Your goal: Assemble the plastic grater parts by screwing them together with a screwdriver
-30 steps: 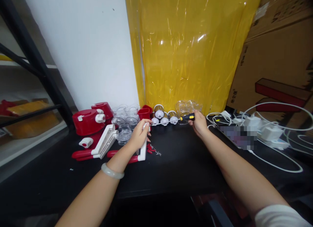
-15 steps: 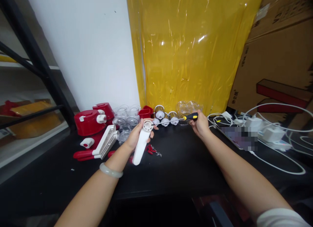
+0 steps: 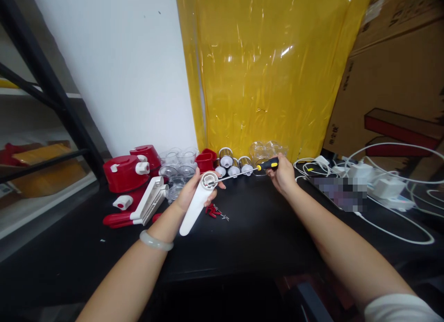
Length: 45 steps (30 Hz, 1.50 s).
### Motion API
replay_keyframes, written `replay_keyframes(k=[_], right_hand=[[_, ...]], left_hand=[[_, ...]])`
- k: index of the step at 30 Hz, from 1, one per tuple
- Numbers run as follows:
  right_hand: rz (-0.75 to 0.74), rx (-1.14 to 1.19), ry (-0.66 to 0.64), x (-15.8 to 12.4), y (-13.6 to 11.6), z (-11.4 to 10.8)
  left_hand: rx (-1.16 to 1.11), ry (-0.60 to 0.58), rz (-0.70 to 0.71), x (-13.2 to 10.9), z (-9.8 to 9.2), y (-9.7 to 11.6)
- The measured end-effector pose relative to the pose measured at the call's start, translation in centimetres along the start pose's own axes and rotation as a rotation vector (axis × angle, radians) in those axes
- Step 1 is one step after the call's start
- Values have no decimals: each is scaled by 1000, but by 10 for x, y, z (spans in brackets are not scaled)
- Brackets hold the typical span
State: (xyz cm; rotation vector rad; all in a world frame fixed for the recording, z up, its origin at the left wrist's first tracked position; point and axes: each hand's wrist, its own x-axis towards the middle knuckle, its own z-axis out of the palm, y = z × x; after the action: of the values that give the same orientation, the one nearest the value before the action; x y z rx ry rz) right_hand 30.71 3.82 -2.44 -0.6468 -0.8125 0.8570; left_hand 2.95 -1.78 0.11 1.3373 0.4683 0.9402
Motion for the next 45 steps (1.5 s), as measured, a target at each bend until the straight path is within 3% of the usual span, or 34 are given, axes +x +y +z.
replay_keyframes(k=[15,37,45], right_hand=[[-40,-67,33,4,3,-5],[-99,-111,42,4,6,-7],[-164,-77,-10,2,1,-6]], left_hand=[[120,282,179,4,3,-13],[273,355,278,5,2,-16],[369,468,295,6,2,-16]])
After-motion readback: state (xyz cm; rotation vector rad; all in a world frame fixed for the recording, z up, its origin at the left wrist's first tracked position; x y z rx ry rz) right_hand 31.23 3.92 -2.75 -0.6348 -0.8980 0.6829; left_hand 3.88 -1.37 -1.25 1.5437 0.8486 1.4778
